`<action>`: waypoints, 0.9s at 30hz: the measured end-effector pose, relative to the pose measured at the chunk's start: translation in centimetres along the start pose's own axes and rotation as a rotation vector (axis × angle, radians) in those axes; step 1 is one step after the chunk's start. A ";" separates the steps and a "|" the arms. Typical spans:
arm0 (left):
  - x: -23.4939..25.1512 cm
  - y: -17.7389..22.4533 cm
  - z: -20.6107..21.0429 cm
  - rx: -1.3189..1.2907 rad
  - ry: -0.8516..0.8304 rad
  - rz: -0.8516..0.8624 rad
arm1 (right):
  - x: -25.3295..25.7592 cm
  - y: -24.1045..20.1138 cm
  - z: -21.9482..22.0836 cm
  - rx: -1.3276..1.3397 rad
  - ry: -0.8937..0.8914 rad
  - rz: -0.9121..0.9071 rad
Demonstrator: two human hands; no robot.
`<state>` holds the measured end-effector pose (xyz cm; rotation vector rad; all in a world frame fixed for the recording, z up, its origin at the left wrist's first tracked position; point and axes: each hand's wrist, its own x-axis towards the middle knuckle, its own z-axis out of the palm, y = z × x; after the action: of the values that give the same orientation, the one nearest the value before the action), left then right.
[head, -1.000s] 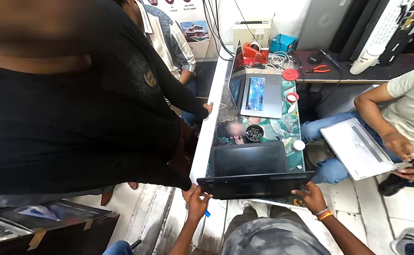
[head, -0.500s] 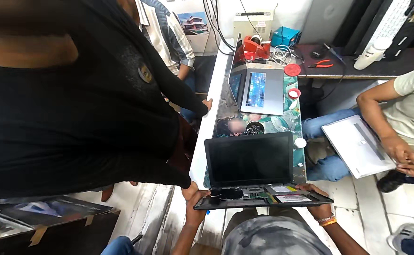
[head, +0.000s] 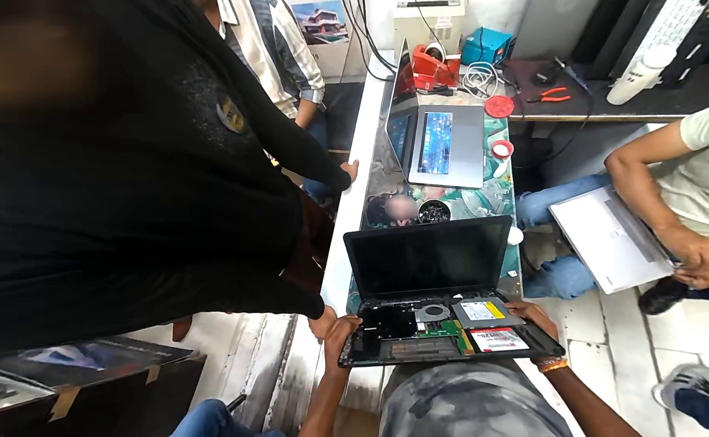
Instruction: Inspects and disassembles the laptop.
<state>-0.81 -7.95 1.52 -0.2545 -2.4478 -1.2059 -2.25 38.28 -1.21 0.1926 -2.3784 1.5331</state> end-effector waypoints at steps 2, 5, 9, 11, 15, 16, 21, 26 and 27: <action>0.0 0.1 0.1 -0.031 0.004 -0.043 | 0.3 0.0 0.1 0.046 -0.014 0.052; 1.1 0.8 0.3 -0.044 0.034 -0.118 | 1.6 -0.6 0.2 0.041 -0.021 0.114; 2.2 0.6 0.2 -0.011 0.011 -0.149 | 2.8 -0.4 0.1 -0.032 -0.045 0.106; 2.1 0.4 0.0 -0.013 -0.015 -0.134 | 2.7 0.0 0.0 -0.030 -0.053 0.091; 1.6 0.7 -0.6 -0.014 -0.063 -0.123 | 2.0 0.0 0.1 0.002 -0.040 0.107; 1.4 0.8 -0.7 -0.021 -0.072 -0.133 | 1.9 0.0 0.1 -0.002 -0.038 0.106; 1.6 1.5 -1.4 -0.062 -0.121 -0.191 | 1.9 0.2 0.1 -0.013 -0.031 0.112; 2.4 1.8 -3.1 -0.161 -0.167 -0.272 | 2.1 0.6 0.1 -0.007 -0.034 0.091; 2.5 1.7 -3.4 -0.212 -0.167 -0.294 | 2.1 0.7 0.0 -0.006 -0.038 0.084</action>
<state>-1.59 -9.59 5.69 -0.0549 -2.5657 -1.6329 -4.42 38.64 -1.14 0.1234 -2.4490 1.5728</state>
